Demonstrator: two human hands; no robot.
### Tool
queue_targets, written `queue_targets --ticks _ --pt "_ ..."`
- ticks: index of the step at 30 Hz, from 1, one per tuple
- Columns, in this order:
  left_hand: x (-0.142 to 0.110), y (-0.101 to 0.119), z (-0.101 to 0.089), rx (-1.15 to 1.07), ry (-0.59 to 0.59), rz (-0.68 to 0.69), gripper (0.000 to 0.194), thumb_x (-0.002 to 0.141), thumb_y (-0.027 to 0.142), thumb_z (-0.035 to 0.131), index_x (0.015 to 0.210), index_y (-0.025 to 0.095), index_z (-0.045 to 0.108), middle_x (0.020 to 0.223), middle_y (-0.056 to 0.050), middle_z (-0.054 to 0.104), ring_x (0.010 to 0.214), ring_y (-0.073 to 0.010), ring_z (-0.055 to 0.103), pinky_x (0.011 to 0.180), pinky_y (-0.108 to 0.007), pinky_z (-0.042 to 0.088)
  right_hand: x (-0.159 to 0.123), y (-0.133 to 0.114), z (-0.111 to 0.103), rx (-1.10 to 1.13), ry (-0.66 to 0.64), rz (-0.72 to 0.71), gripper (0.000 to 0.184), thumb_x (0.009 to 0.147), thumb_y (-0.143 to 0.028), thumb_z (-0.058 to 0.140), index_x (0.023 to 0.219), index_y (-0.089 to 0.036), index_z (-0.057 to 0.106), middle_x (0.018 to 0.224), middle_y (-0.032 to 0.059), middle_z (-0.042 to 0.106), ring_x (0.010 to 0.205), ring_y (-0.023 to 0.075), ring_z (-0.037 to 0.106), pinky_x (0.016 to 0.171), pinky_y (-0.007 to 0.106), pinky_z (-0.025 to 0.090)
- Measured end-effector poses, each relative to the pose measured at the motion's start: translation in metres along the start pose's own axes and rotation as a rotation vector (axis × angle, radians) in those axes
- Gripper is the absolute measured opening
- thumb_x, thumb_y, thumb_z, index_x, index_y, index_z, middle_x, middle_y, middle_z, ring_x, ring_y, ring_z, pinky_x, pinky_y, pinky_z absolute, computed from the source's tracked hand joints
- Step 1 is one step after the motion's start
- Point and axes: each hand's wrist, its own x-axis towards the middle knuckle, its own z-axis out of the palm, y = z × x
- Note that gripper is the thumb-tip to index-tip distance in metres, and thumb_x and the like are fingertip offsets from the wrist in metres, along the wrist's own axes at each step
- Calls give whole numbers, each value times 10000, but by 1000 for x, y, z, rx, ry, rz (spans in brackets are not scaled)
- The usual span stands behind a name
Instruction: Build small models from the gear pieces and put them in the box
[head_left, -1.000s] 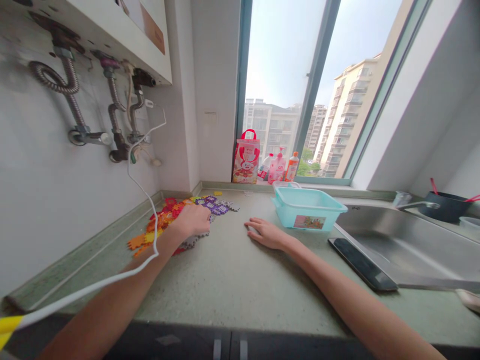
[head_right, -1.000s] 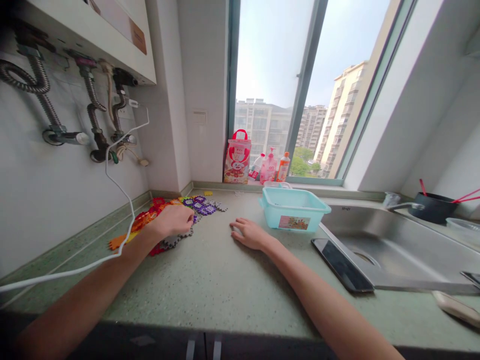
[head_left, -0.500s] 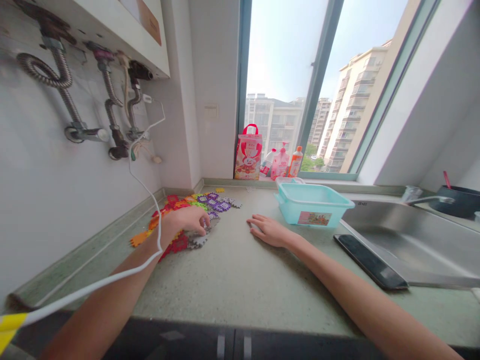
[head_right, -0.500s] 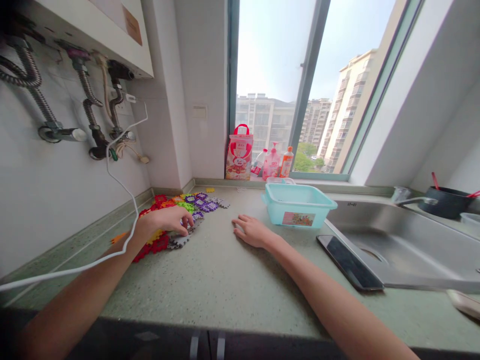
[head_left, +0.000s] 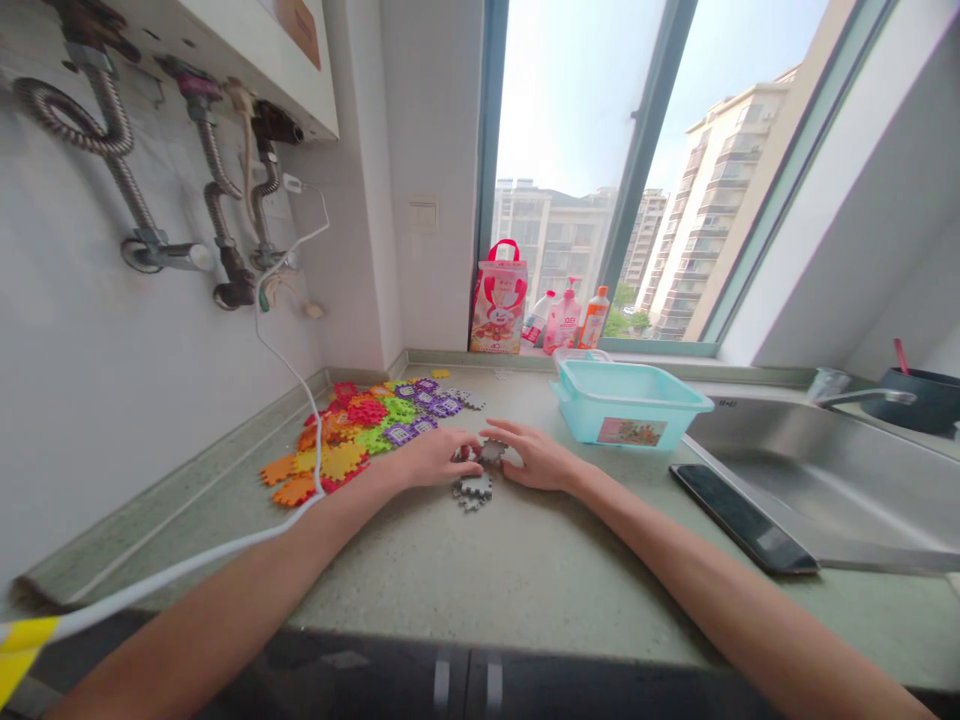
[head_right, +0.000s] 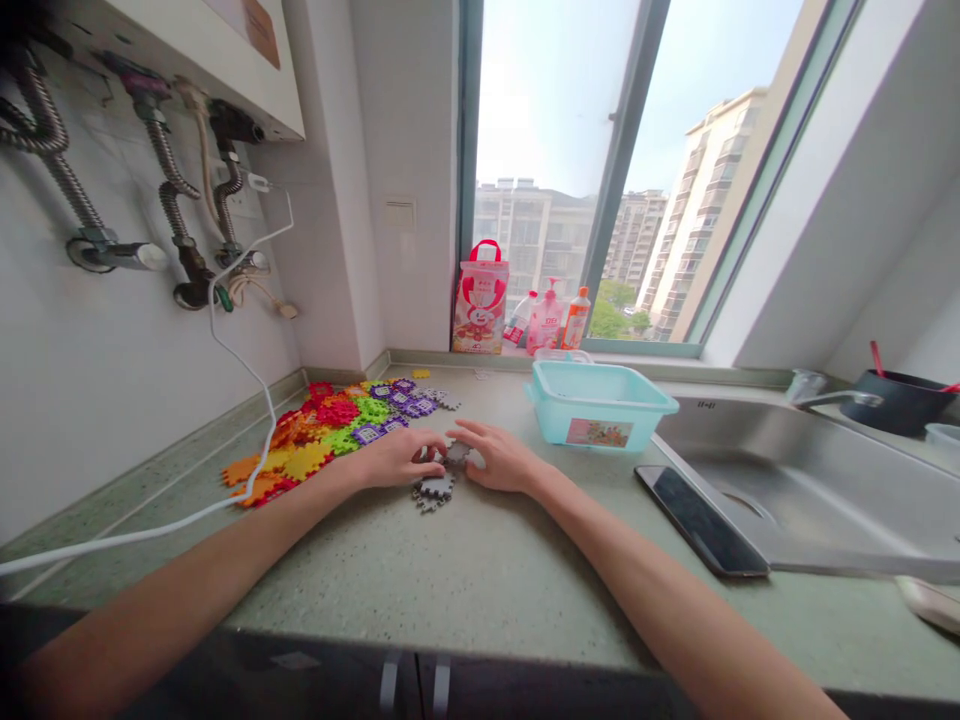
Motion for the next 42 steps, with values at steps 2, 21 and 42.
queue_targets --ticks 2,21,42 --pt "1 3 5 72 43 49 349 995 518 623 1170 231 716 1090 -45 717 944 -214 678 867 -295 492 2 -5 -1 12 -10 -43 521 867 -226 636 1388 -241 664 1467 125 648 1321 293 637 1136 437 488" --pt "4 -35 11 298 216 55 351 1019 396 572 1268 267 783 1325 -100 696 1244 -293 630 1101 -443 482 0 36 6 -104 192 373 461 978 -498 664 1330 -201 676 1218 140 688 1125 258 667 1002 369 497" --pt "8 -36 16 386 342 -223 560 892 206 542 1446 175 613 1426 -142 653 1318 -325 572 1111 -480 425 13 10 21 132 166 24 201 930 -304 743 1127 -264 739 1190 58 760 1120 221 680 1037 376 517"
